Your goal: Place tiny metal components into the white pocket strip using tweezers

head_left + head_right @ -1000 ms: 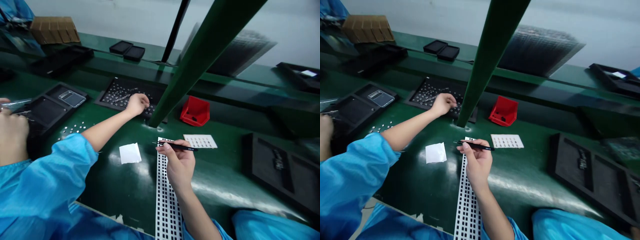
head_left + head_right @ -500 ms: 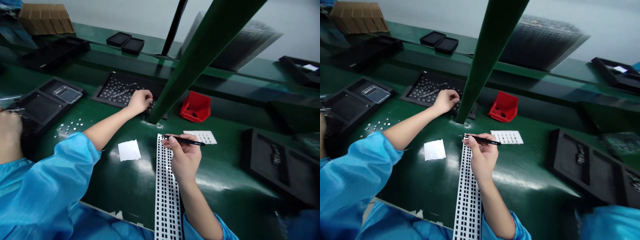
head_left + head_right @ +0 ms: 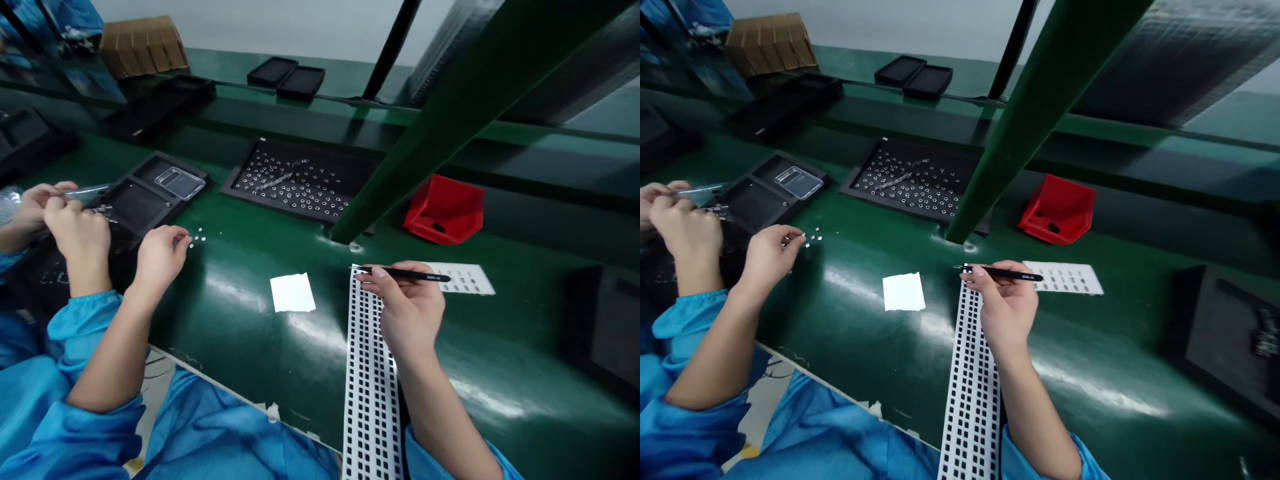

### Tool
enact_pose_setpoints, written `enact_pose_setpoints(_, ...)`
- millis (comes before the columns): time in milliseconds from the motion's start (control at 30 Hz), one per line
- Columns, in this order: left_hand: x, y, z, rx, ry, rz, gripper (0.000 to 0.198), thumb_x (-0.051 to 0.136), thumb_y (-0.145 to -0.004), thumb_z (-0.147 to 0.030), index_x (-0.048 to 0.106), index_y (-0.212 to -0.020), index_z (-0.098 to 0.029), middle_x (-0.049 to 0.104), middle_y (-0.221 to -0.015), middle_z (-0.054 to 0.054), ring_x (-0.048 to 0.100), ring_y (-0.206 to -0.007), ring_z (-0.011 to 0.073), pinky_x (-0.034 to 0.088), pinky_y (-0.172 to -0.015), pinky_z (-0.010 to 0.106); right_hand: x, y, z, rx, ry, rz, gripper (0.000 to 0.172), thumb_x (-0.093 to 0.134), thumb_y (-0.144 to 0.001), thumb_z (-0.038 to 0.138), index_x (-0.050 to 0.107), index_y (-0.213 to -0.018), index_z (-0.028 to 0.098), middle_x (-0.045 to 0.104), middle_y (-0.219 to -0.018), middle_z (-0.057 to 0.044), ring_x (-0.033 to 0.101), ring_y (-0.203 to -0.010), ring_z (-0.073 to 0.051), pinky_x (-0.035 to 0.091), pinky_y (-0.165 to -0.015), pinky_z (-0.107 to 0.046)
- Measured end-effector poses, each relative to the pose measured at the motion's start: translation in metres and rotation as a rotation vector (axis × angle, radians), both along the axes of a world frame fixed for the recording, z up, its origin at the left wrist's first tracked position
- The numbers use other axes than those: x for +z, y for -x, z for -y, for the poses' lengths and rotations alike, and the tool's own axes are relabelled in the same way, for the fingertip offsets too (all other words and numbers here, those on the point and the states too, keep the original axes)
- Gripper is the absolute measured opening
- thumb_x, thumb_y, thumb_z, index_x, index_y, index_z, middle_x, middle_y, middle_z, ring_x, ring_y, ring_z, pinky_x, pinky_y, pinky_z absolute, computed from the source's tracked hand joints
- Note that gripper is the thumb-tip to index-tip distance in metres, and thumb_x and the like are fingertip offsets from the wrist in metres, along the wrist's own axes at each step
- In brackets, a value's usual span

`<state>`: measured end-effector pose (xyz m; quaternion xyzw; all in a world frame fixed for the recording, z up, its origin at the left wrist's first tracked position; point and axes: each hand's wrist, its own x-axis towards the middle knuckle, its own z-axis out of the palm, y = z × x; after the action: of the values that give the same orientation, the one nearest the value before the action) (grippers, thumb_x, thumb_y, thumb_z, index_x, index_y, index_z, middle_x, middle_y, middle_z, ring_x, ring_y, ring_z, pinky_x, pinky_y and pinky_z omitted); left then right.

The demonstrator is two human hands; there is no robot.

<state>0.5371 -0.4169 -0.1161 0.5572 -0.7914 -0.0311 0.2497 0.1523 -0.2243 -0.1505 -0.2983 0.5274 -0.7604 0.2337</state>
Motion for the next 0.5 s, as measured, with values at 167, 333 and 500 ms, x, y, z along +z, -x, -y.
enact_pose_setpoints(167, -0.015, 0.016, 0.020, -0.115, -0.020, 0.105, 0.031, 0.052, -0.097, -0.038, 0.076, -0.105, -0.019, 0.073, -0.114, 0.014, 0.063, -0.104, 0.0332, 0.045, -0.102, 0.047, 0.007, 0.012, -0.003, -0.054, 0.001, 0.022, 0.051, 0.098, -0.071, 0.035, 0.060, -0.101, 0.021, 0.082, -0.081, -0.004, 0.081, -0.067, -0.019, 0.064, -0.059, -0.020)
enact_pose_setpoints(333, -0.022, 0.012, 0.042, -0.150, -0.096, 0.064, 0.027, 0.056, -0.094, -0.042, 0.072, -0.087, -0.021, 0.065, -0.096, 0.008, 0.055, -0.091, 0.0262, 0.041, -0.094, 0.043, 0.016, 0.022, -0.006, -0.072, 0.035, 0.016, 0.047, 0.095, -0.073, 0.035, 0.058, -0.100, 0.023, 0.081, -0.083, 0.000, 0.080, -0.064, -0.017, 0.063, -0.056, -0.021)
enact_pose_setpoints(500, 0.005, 0.023, 0.031, -0.178, -0.183, -0.064, 0.046, 0.067, -0.084, -0.066, 0.064, -0.070, -0.023, 0.060, -0.081, 0.004, 0.051, -0.084, 0.0250, 0.042, -0.092, 0.046, 0.014, 0.023, 0.002, -0.072, 0.020, 0.019, 0.048, 0.094, -0.074, 0.035, 0.056, -0.101, 0.023, 0.079, -0.081, 0.002, 0.079, -0.065, -0.014, 0.061, -0.059, -0.020)
